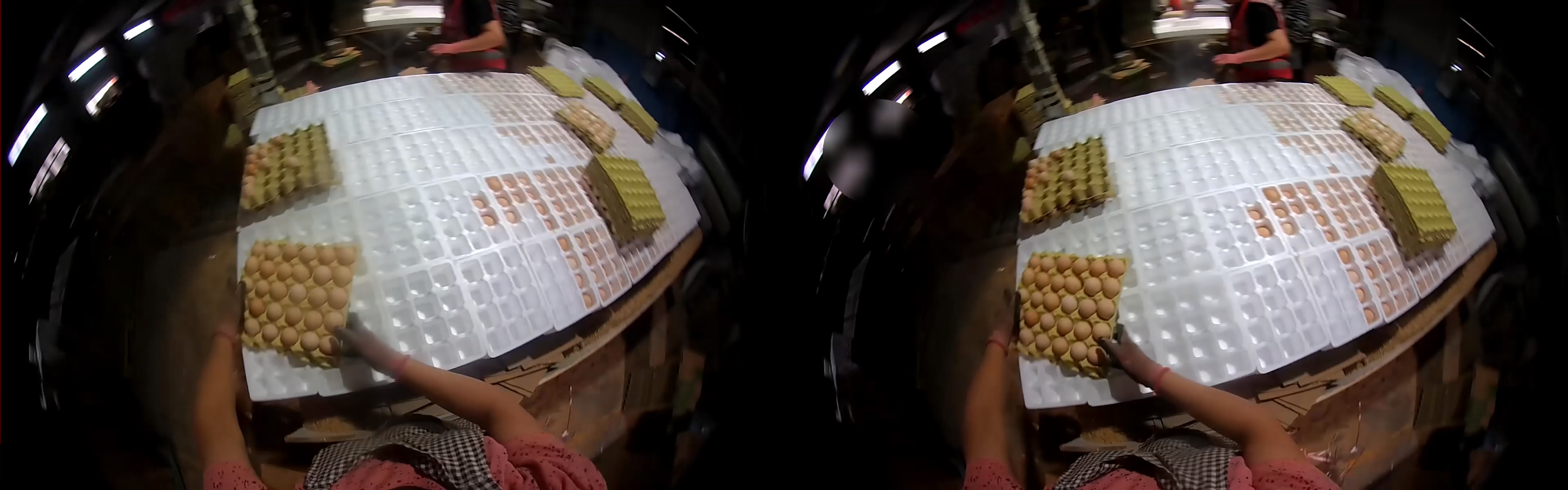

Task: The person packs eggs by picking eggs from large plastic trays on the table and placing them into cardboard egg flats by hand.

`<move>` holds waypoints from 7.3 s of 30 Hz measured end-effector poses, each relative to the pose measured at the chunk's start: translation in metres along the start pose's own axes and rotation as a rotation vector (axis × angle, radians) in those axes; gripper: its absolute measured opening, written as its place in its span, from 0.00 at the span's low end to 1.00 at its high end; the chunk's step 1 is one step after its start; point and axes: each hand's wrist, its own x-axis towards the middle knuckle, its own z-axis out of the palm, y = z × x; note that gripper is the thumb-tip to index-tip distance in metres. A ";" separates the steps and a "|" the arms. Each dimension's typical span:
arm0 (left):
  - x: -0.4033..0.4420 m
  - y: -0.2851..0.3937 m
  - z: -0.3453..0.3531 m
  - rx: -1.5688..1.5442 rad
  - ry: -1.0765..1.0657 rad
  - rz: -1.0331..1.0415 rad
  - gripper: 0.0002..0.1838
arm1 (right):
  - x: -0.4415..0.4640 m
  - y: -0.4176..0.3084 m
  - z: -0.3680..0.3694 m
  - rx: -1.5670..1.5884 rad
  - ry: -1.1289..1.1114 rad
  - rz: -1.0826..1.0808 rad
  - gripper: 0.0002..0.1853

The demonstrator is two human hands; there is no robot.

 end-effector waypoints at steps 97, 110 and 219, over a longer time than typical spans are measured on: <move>-0.180 0.507 0.176 -0.181 -0.541 0.785 0.26 | -0.156 -0.189 -0.396 -1.595 0.487 0.124 0.24; -0.086 0.625 0.346 -0.339 -0.189 0.671 0.15 | -0.084 -0.142 -0.486 -1.188 0.586 -0.478 0.13; 0.059 0.753 0.445 -0.313 -0.181 0.898 0.26 | 0.028 -0.439 -0.958 -0.909 1.045 -0.484 0.24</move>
